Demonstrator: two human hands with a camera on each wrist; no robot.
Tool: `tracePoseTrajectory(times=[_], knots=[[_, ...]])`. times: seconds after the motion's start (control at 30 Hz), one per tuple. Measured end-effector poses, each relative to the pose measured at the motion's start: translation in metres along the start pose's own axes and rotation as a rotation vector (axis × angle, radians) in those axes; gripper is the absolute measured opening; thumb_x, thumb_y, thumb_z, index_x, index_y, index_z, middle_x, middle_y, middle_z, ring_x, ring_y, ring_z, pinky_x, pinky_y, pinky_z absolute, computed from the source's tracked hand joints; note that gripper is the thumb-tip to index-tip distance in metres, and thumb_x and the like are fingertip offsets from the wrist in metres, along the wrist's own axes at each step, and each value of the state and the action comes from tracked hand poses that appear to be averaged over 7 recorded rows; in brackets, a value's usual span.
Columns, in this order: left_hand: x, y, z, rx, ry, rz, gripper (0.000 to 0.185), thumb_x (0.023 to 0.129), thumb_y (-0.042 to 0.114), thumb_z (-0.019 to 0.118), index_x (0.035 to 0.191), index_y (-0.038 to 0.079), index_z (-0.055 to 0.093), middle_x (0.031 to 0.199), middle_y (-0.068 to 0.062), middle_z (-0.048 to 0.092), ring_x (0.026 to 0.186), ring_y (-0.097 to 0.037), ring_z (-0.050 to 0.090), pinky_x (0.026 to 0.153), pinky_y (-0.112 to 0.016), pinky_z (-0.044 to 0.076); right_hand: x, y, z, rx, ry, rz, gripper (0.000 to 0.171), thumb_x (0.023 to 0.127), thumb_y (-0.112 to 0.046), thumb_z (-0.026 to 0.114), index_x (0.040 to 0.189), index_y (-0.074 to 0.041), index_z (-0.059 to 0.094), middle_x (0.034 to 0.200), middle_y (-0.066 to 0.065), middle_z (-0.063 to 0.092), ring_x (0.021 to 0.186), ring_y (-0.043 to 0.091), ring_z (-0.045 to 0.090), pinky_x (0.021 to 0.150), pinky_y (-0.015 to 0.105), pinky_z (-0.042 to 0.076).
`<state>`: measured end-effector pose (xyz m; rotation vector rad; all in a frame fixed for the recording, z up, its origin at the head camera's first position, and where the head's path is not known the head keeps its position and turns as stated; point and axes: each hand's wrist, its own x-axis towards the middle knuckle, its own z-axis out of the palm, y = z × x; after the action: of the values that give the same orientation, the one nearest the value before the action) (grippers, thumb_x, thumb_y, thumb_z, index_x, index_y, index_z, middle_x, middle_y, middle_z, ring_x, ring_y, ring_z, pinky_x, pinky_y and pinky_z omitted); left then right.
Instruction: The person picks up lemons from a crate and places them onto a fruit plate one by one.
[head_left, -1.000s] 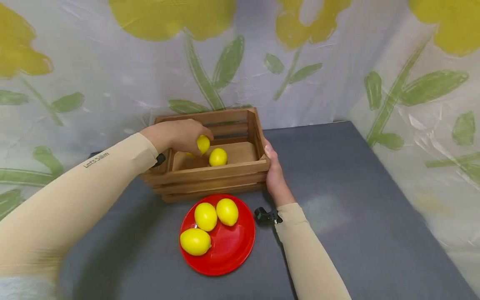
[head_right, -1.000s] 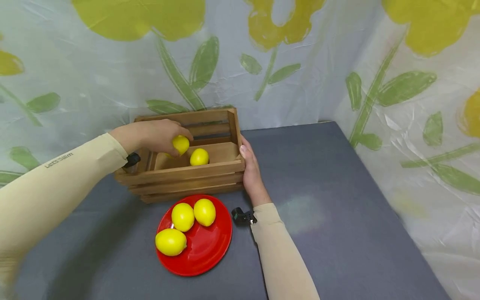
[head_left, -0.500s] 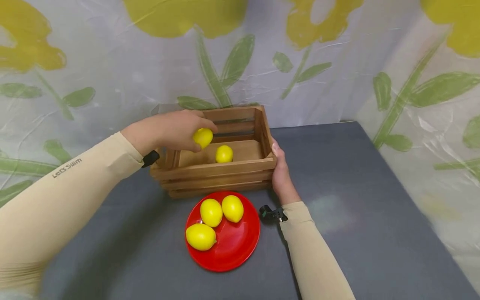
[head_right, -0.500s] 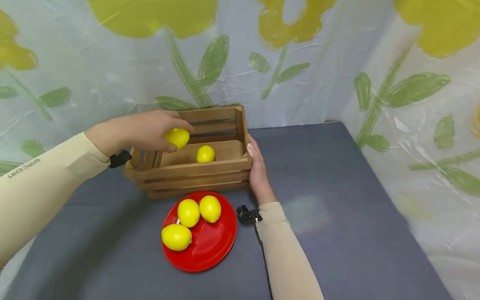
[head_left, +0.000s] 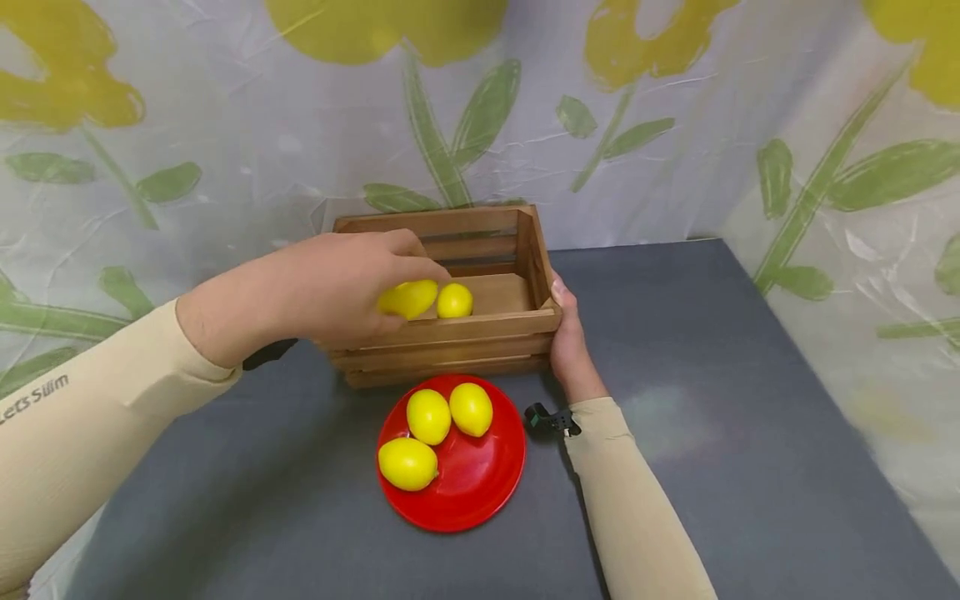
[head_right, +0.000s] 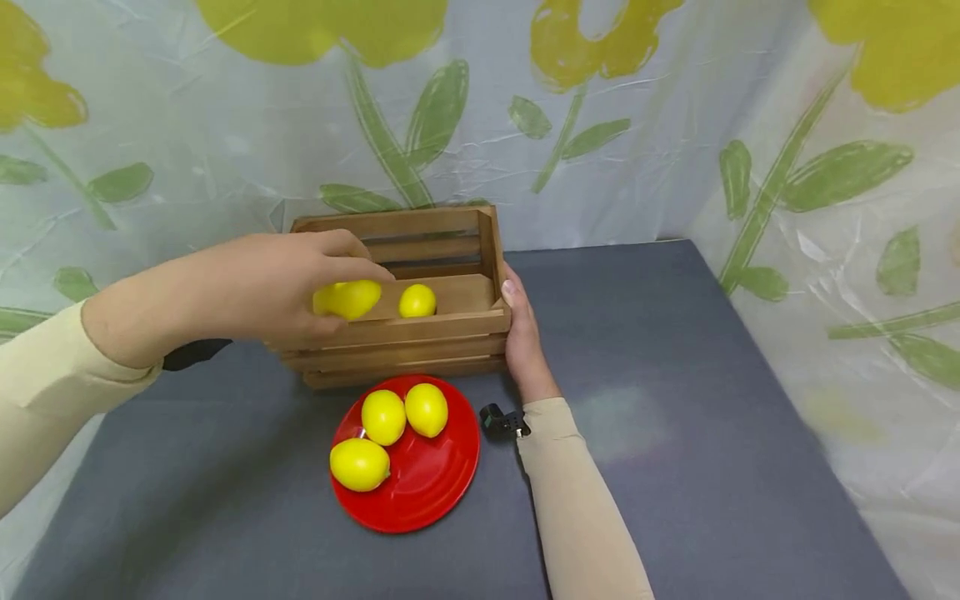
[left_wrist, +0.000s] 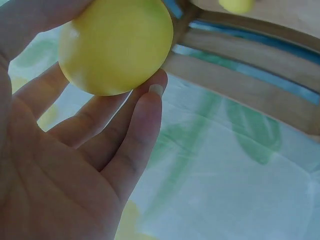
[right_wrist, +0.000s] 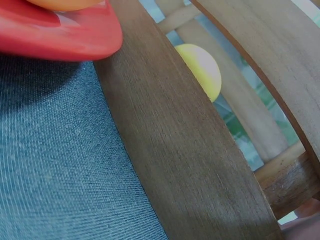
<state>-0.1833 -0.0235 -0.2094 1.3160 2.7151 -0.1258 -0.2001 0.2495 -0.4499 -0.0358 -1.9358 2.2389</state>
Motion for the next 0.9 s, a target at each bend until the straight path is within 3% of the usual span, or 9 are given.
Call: tracePoseTrajectory(times=[0.2, 0.4, 0.57, 0.77, 0.9], knots=[[-0.017, 0.029, 0.013, 0.033, 0.040, 0.131, 0.060, 0.089, 0.026, 0.089, 0.144, 0.028, 0.067, 0.137, -0.005, 0.065, 0.105, -0.022, 0.069, 0.087, -0.043, 0.065, -0.001, 0.000, 0.000, -0.017, 0.020, -0.004, 0.089, 0.096, -0.071, 0.032, 0.171, -0.024, 0.031, 0.172, 0.011, 0.032, 0.152, 0.033, 0.034, 0.129, 0.057, 0.023], [-0.025, 0.055, 0.034, 0.000, -0.004, 0.229, 0.058, 0.090, 0.027, 0.087, 0.145, 0.030, 0.067, 0.133, -0.001, 0.064, 0.107, -0.019, 0.066, 0.088, -0.038, 0.062, -0.003, 0.000, 0.001, -0.029, 0.018, 0.009, 0.091, 0.095, -0.072, 0.031, 0.172, -0.023, 0.028, 0.173, 0.011, 0.030, 0.154, 0.033, 0.032, 0.131, 0.059, 0.022], [-0.023, 0.067, 0.062, -0.022, -0.035, 0.296, 0.055, 0.091, 0.026, 0.085, 0.143, 0.029, 0.068, 0.128, -0.001, 0.065, 0.107, -0.019, 0.066, 0.091, -0.037, 0.062, -0.001, 0.001, 0.000, -0.020, 0.019, 0.005, 0.093, 0.094, -0.072, 0.032, 0.172, -0.022, 0.027, 0.174, 0.012, 0.029, 0.155, 0.034, 0.032, 0.131, 0.059, 0.022], [-0.021, 0.077, 0.097, -0.070, -0.048, 0.318, 0.054, 0.090, 0.024, 0.085, 0.142, 0.028, 0.069, 0.130, 0.000, 0.067, 0.107, -0.018, 0.066, 0.093, -0.035, 0.062, -0.001, 0.003, 0.000, -0.017, 0.018, 0.022, 0.095, 0.092, -0.075, 0.033, 0.172, -0.023, 0.027, 0.173, 0.012, 0.029, 0.154, 0.034, 0.032, 0.130, 0.060, 0.022], [-0.022, 0.082, 0.116, -0.131, -0.036, 0.290, 0.055, 0.089, 0.021, 0.083, 0.141, 0.030, 0.069, 0.129, 0.001, 0.066, 0.109, -0.017, 0.064, 0.096, -0.036, 0.060, 0.000, 0.003, -0.001, -0.036, 0.014, 0.013, 0.094, 0.093, -0.075, 0.031, 0.173, -0.025, 0.026, 0.174, 0.010, 0.028, 0.155, 0.033, 0.031, 0.131, 0.061, 0.021]])
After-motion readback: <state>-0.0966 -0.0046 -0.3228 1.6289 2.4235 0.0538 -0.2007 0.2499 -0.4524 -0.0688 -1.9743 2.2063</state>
